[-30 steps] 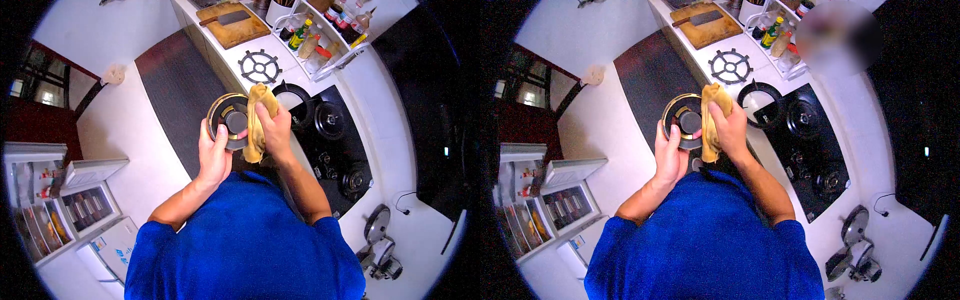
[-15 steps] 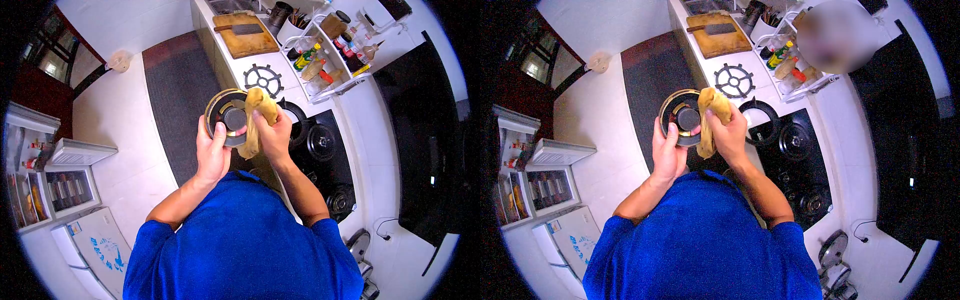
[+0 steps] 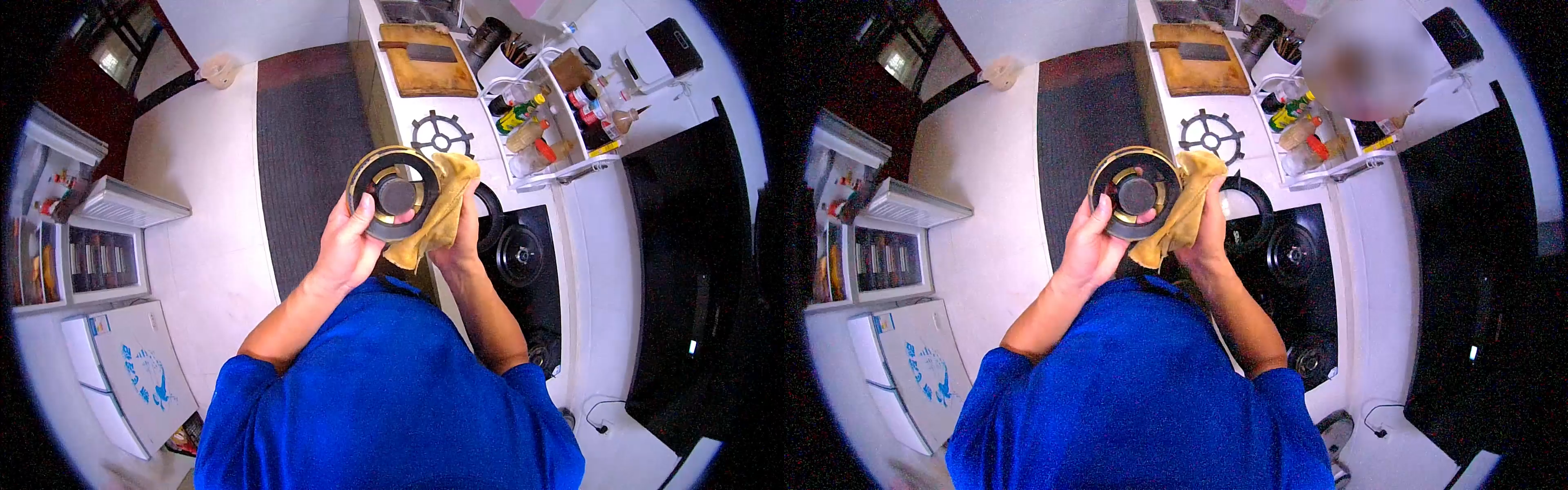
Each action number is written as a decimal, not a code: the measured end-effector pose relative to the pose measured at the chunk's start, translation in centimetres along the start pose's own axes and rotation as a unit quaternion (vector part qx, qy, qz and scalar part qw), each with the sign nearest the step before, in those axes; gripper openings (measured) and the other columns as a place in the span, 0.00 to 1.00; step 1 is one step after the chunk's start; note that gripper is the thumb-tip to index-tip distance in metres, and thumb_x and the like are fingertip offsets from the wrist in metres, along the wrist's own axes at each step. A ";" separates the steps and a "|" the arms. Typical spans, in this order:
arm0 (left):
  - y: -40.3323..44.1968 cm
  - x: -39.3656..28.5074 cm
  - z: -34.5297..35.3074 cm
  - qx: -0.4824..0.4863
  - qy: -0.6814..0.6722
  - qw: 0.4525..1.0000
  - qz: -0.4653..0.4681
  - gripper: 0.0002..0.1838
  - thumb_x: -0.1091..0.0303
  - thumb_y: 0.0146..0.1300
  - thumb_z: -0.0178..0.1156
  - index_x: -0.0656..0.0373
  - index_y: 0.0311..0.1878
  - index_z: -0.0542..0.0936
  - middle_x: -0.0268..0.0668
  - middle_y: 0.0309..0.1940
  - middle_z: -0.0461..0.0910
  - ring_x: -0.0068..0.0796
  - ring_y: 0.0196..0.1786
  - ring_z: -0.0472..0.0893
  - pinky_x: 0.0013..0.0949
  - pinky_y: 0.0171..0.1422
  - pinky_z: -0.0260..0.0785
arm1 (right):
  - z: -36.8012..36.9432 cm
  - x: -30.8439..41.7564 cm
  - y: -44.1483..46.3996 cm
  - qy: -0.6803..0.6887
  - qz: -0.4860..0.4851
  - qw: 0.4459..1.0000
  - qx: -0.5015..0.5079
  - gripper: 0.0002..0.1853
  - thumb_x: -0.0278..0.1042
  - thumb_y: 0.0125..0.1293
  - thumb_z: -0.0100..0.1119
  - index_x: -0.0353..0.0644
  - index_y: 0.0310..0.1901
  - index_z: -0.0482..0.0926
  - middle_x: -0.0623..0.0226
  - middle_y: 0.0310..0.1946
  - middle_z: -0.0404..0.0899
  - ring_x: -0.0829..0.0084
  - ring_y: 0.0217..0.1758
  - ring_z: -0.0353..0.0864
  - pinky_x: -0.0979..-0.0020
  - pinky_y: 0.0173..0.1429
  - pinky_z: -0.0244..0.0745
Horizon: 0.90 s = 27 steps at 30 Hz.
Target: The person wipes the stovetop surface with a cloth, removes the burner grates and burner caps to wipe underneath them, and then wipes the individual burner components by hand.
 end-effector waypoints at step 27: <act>-0.2 3.8 -1.1 -0.051 -0.186 0.963 -0.190 0.36 0.35 0.77 0.38 0.57 0.67 0.75 0.40 0.66 0.77 0.39 0.69 0.74 0.48 0.77 0.62 | -2.6 -1.0 -1.7 -0.214 -0.089 0.971 -0.054 0.20 0.45 0.80 0.52 0.39 0.62 0.74 0.66 0.49 0.83 0.75 0.47 0.84 0.70 0.51 0.82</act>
Point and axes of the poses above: each hand's wrist, its own y-axis towards the middle knuckle, its own z-axis out of the palm, x = y × z, the point moved 9 cm from there along y, towards the middle knuckle
